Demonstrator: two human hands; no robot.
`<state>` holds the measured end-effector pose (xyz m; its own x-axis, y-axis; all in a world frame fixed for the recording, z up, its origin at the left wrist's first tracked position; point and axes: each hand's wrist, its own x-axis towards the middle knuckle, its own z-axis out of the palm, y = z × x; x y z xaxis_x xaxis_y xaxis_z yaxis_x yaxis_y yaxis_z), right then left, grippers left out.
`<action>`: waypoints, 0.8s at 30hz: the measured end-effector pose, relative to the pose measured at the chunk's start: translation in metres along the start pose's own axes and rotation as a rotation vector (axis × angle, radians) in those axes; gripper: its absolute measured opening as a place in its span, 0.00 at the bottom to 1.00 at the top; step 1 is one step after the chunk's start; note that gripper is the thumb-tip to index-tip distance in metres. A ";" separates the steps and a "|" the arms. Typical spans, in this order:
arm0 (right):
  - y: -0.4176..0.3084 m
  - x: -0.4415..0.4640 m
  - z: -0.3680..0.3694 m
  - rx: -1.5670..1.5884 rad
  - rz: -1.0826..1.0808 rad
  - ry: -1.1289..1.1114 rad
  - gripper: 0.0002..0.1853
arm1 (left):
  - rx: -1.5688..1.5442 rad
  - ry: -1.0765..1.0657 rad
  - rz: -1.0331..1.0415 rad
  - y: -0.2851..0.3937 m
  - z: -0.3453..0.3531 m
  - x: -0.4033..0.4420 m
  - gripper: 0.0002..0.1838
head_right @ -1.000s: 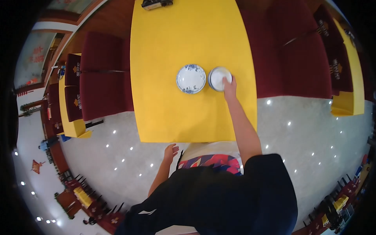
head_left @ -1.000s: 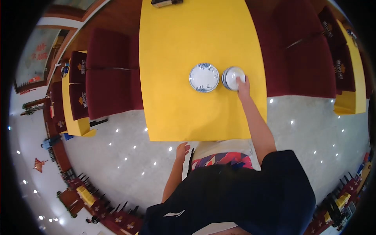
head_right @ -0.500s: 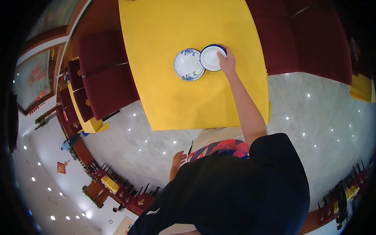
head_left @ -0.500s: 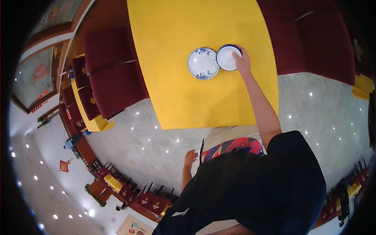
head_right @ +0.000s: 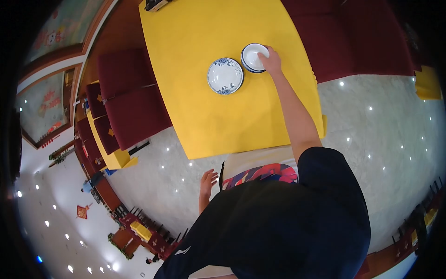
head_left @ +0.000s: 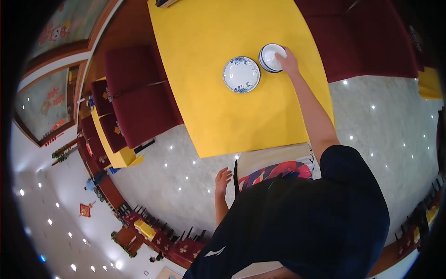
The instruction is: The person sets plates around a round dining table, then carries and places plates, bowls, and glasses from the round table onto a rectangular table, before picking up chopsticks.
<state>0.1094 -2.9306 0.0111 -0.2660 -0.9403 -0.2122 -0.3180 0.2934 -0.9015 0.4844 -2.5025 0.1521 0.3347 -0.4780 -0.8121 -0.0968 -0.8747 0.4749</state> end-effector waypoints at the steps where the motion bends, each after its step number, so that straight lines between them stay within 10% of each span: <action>1: -0.002 -0.003 -0.003 0.041 0.070 -0.056 0.23 | -0.083 -0.002 -0.067 -0.005 -0.007 0.003 0.22; 10: 0.033 -0.102 -0.050 0.408 0.320 0.249 0.23 | -0.016 -0.238 0.112 0.059 -0.061 0.156 0.23; 15: 0.136 -0.309 -0.081 -0.088 0.203 0.445 0.22 | 0.305 -0.547 0.318 0.121 -0.021 0.225 0.19; 21: 0.226 -0.659 -0.056 -0.048 0.884 0.607 0.17 | 0.423 -0.721 0.391 0.130 0.049 0.212 0.17; 24: 0.202 -0.781 -0.022 0.482 1.249 0.765 0.13 | 0.510 -0.857 0.413 0.097 0.077 0.202 0.16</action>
<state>0.2327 -2.1328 0.0028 -0.5658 0.2088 -0.7977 0.7297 0.5773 -0.3664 0.4707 -2.6896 0.0080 -0.5615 -0.4675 -0.6828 -0.4975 -0.4686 0.7300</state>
